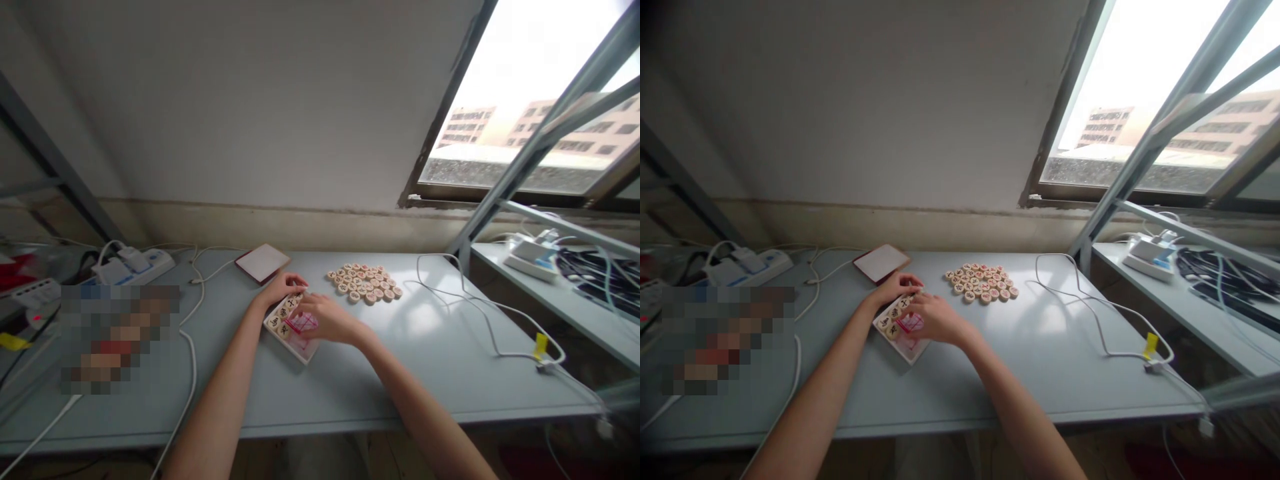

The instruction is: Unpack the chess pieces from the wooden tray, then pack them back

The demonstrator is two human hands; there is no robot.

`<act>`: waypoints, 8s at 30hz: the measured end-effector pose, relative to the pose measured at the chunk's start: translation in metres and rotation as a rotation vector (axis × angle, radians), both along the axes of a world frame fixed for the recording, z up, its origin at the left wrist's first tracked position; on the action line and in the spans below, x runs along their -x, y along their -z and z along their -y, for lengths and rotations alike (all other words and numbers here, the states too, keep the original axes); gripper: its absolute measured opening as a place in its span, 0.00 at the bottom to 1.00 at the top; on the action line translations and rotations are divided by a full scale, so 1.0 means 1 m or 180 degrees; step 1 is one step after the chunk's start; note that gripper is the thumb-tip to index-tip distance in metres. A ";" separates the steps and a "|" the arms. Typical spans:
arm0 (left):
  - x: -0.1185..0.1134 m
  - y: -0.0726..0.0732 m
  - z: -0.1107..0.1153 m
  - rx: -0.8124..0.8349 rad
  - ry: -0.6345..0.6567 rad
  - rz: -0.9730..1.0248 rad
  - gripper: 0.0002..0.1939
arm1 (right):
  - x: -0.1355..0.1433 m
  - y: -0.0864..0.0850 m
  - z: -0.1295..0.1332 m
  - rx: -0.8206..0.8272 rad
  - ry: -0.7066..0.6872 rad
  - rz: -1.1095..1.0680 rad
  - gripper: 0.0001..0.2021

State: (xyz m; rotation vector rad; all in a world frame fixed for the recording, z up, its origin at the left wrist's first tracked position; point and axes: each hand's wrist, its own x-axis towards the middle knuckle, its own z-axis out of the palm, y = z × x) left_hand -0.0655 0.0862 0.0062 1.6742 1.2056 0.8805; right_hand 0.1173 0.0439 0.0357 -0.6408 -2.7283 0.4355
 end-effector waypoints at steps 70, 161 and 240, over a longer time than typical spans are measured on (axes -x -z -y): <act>0.013 0.000 -0.001 0.0429 0.0615 0.0637 0.18 | -0.021 0.014 -0.067 -0.0895 0.1691 0.0295 0.07; 0.005 0.004 0.003 0.0391 0.0286 0.0385 0.16 | -0.037 -0.006 -0.032 -0.0066 0.1334 -0.0078 0.09; -0.011 0.016 0.012 -0.0698 -0.0835 -0.0329 0.11 | 0.011 0.007 0.004 0.0212 -0.0133 0.0294 0.23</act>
